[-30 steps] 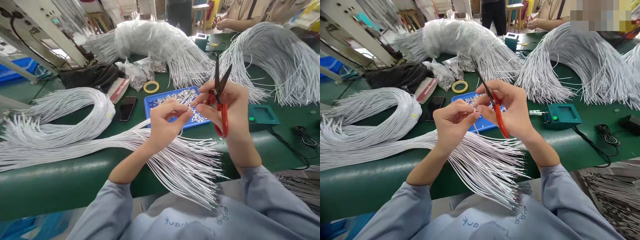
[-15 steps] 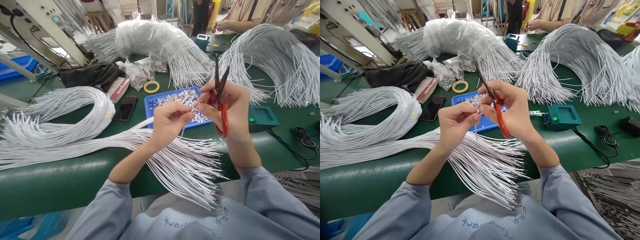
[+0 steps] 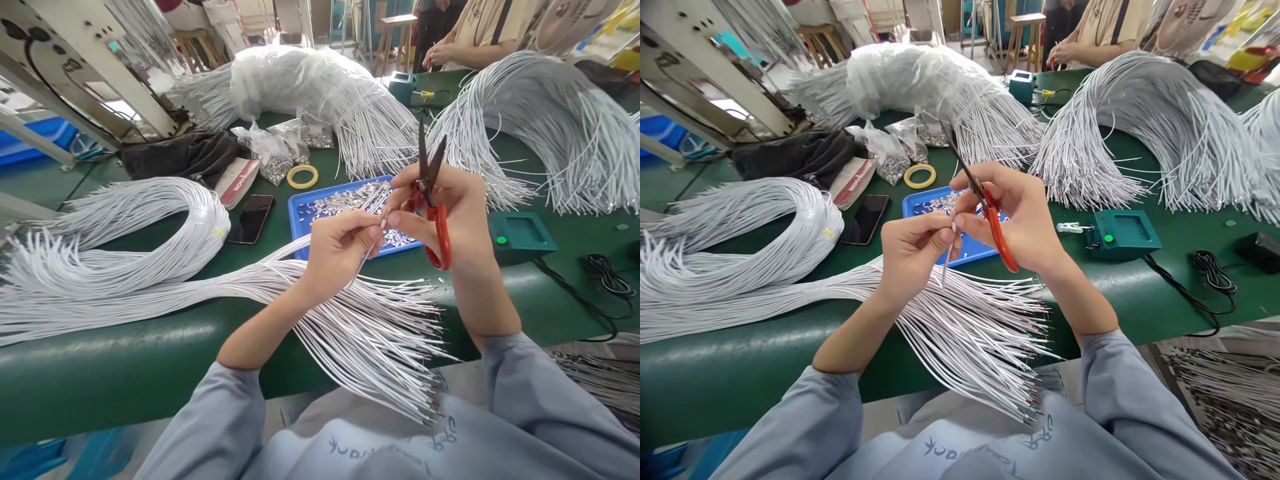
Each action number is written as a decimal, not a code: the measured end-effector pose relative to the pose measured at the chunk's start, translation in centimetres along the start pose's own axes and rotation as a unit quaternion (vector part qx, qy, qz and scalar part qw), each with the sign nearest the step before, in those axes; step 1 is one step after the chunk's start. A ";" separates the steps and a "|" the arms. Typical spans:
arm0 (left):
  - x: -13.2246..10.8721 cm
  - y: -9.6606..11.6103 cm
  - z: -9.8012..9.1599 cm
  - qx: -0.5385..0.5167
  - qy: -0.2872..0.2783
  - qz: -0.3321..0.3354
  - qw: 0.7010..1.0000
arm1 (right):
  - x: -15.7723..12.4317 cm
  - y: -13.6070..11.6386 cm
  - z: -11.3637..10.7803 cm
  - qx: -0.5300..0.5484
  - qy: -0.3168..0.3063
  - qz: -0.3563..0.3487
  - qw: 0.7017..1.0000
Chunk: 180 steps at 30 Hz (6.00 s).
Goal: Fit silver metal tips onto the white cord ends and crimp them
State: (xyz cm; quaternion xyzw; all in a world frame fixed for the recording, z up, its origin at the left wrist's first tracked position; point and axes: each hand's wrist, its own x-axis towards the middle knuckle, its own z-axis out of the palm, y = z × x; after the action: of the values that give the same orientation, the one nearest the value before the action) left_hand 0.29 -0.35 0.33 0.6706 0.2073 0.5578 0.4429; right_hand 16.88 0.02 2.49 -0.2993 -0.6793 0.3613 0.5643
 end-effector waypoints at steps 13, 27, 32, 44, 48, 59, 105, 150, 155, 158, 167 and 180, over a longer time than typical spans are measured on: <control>0.0 -0.5 0.2 -0.006 0.024 -0.009 1.000 | -0.5 -0.2 0.2 -0.077 0.028 0.012 0.997; 0.0 -0.3 -0.3 0.006 0.091 -0.029 0.995 | -0.2 -0.2 1.0 -0.061 0.073 -0.017 0.995; -0.1 -0.3 -0.7 -0.009 0.089 -0.032 0.995 | 0.1 0.1 0.9 -0.109 0.068 -0.017 0.992; -0.1 -0.5 -0.9 -0.037 0.094 -0.039 0.994 | 0.0 0.2 0.5 -0.266 0.021 -0.054 0.962; -0.1 -0.6 -1.1 -0.007 0.105 0.004 0.994 | -0.1 0.3 0.5 -0.295 -0.004 -0.055 0.954; 0.0 0.3 -0.9 0.048 0.093 0.043 0.994 | -0.5 0.1 0.6 -0.360 -0.023 -0.082 0.929; -0.4 0.1 -0.9 0.154 0.079 0.129 0.977 | -0.9 -0.8 1.0 -0.302 -0.058 -0.019 0.951; 0.5 -0.1 -1.0 0.075 0.048 0.021 0.996 | -1.2 -0.6 1.7 -0.050 0.067 -0.019 0.996; 0.4 -0.2 -1.1 0.050 0.029 0.005 0.998 | -1.1 -0.3 1.7 -0.038 0.084 -0.009 0.996; 0.3 -0.3 -1.0 0.045 0.013 0.012 0.999 | -1.0 -0.4 1.5 -0.072 0.067 -0.003 0.995; 0.3 -0.4 -0.8 0.072 0.015 0.032 0.997 | -1.2 -0.7 1.4 -0.116 0.070 -0.001 0.991; 0.2 -0.3 -0.6 0.054 0.045 -0.006 0.998 | -1.2 -1.0 1.6 -0.102 0.071 0.008 0.992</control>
State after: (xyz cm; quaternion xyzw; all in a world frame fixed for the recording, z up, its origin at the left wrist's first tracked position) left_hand -0.15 0.18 0.13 0.6664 0.2607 0.5726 0.4001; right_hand 15.57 -1.76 2.53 -0.3857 -0.6679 0.2727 0.5751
